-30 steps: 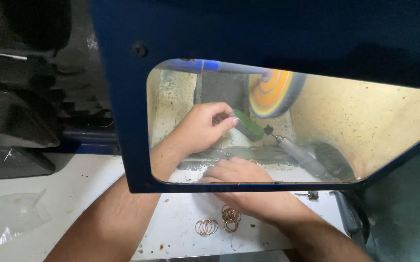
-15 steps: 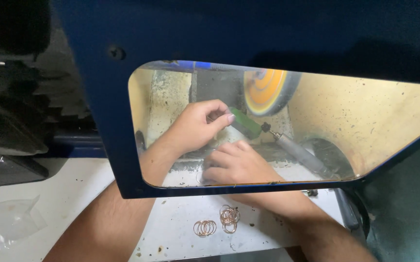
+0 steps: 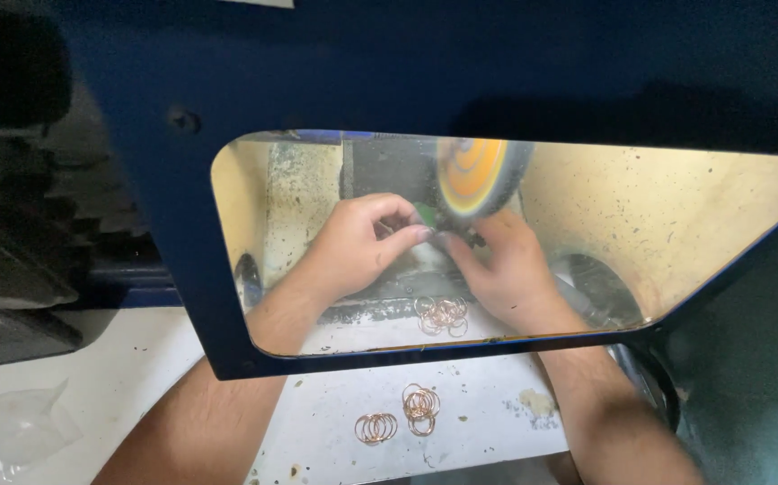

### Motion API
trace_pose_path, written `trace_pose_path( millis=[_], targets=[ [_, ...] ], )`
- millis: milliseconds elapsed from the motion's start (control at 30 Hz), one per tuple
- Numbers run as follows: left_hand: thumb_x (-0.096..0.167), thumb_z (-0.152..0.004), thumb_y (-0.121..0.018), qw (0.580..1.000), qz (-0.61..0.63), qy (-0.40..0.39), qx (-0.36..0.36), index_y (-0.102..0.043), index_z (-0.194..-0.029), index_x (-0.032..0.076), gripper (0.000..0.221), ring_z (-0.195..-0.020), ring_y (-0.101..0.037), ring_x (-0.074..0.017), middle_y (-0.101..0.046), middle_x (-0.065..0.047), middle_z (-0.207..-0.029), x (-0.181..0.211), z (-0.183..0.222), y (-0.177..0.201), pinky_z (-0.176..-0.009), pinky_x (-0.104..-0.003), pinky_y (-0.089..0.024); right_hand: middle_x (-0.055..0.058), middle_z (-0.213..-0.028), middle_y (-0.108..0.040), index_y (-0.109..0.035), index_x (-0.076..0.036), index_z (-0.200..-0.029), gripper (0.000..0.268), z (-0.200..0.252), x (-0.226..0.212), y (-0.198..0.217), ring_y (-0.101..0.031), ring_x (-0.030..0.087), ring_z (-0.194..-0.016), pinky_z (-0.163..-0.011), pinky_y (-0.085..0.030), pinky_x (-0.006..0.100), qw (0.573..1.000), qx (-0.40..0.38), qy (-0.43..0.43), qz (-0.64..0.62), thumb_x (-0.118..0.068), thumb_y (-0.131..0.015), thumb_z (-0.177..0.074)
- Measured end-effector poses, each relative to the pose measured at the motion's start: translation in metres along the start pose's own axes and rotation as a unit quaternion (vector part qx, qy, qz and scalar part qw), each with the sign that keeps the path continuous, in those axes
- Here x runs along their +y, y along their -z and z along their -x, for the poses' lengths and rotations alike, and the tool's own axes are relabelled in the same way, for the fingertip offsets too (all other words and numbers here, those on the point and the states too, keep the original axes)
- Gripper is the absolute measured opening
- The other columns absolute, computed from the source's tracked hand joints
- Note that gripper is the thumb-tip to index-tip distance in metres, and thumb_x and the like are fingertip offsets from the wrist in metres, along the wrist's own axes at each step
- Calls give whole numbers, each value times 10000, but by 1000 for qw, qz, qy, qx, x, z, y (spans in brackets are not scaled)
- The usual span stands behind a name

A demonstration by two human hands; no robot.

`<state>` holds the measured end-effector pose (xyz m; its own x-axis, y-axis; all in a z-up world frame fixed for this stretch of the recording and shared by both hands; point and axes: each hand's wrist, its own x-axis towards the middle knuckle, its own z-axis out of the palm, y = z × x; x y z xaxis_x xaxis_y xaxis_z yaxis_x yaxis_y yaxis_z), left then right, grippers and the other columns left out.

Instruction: Polishing metal rings using a bench-mounted polishing machine with a rotating wheel.

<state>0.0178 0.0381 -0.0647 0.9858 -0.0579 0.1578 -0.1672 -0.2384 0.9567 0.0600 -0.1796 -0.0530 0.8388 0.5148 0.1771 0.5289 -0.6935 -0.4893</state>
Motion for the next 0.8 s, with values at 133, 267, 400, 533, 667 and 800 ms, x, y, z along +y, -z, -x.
trace_pose_path(
  millis=[133, 267, 400, 533, 667, 800],
  targets=[
    [243, -924, -742, 998, 6, 48, 46, -750, -1017, 120, 155, -940, -755, -233, -775, -78, -933, -3, -1, 7, -825, -345, -620, 168, -1235, -683, -648, -56, -1328, 428, -11, -30, 8, -625, 362, -1220, -1138, -335, 554, 985, -105, -32, 134, -251, -656, -947],
    [258, -934, -740, 994, 34, 56, 93, -732, -1050, 104, 193, -979, -753, -241, -762, -98, -989, -12, -6, 7, -857, -362, -627, 200, -1156, -736, -669, -48, -1304, 423, -7, -11, 3, -682, 391, -1132, -1135, -312, 583, 980, -93, 28, 174, -228, -671, -922],
    [228, -957, -699, 986, 81, 82, 122, -688, -1118, 17, 266, -941, -763, -248, -748, -194, -1059, -1, -3, 14, -869, -384, -635, 243, -1269, -688, -605, -14, -1394, 514, -3, -34, 31, -599, 466, -1205, -1107, -365, 604, 995, -96, -27, 20, -154, -619, -899],
    [208, -969, -677, 985, 74, 79, 132, -680, -1118, -13, 266, -904, -775, -252, -747, -199, -1029, 12, -2, 19, -841, -390, -637, 229, -1222, -705, -628, -43, -1366, 542, 2, -11, 30, -602, 475, -1188, -1084, -400, 589, 992, -58, 101, -50, -66, -508, -838],
    [204, -978, -666, 983, 100, 81, 127, -661, -1134, -27, 279, -882, -768, -235, -732, -199, -1024, 15, -3, 17, -835, -383, -633, 274, -1138, -714, -666, -11, -1251, 450, 10, -42, 44, -642, 479, -1122, -1038, -452, 571, 988, -78, 124, -49, -231, -660, -858],
    [231, -982, -660, 982, 103, 103, 123, -654, -1175, -18, 314, -899, -769, -227, -729, -206, -1068, 20, -2, 18, -841, -370, -631, 218, -1057, -740, -712, -17, -1174, 520, 11, -15, 28, -689, 436, -1059, -978, -537, 522, 994, -49, 81, -58, -339, -848, -789]
  ],
)
